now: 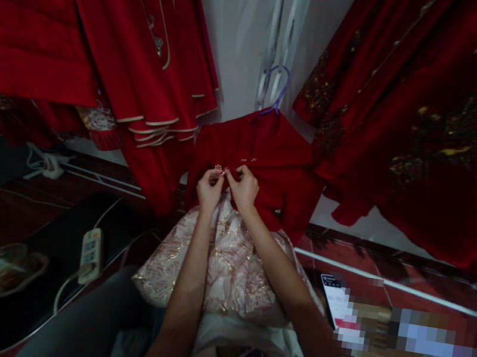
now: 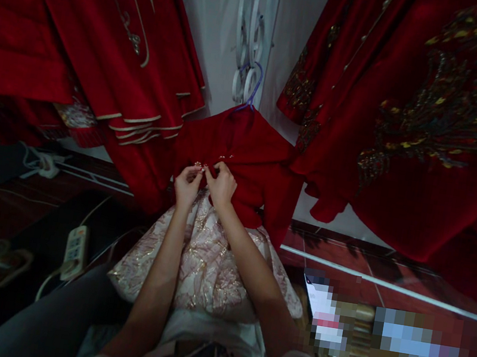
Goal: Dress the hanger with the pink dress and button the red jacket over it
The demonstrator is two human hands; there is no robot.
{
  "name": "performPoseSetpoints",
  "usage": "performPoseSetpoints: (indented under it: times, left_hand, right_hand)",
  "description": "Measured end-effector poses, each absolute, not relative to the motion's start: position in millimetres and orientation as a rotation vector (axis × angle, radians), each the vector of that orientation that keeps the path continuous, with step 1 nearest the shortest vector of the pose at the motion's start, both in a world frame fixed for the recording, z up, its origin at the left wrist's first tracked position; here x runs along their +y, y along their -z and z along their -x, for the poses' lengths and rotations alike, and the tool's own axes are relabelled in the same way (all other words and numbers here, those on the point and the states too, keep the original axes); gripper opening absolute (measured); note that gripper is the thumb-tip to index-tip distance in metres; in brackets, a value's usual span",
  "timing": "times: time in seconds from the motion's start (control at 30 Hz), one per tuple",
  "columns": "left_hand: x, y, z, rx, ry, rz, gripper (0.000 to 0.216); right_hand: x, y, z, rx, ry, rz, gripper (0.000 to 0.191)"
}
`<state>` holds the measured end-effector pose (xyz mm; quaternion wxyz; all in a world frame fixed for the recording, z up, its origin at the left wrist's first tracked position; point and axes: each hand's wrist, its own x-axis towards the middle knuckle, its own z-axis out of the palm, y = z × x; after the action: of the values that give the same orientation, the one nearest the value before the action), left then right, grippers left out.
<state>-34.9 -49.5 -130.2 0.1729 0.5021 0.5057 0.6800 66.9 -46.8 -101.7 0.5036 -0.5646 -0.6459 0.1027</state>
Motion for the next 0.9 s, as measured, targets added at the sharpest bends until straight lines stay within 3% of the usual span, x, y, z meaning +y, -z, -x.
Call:
performPoseSetpoints:
  times: [0.1,0.27,0.37,0.53,0.77,0.9]
  left_hand:
    - [-55.3,135.2,42.3,1.403,-1.864,-1.629,0.026]
    - [-71.9,154.9,74.4,1.446,-1.565,-1.86,0.061]
    - [-77.3,165.6,96.1,1.481,-1.41,-1.855,0.048]
    - [-80.9,163.0,110.7,1.613,-1.432,-1.852,0.023]
    - [-75.2,175.2,104.5,1.438,-1.257,-1.753,0.027]
    - [-76.9,187.4,116.7,1.621,-1.173,-1.564,0.043]
  right_hand:
    - [-52.0,107.6,-72.7,-1.611,-0.274,1.269,0.024]
    - [-69.3,114.6,-102.7,-1.77,-0.529,1.047,0.027]
    - [-78.8,113.7,-125.7,-1.823,-0.735,1.002,0.032]
    - [-90.0,120.5,-151.6,-1.769,-0.831,1.096,0.023]
    - [-99.8,127.8,-154.3,-1.842,-1.213,0.98,0.032]
    - [-101.3,125.5,-155.4,-1.907,-1.084,0.989,0.024]
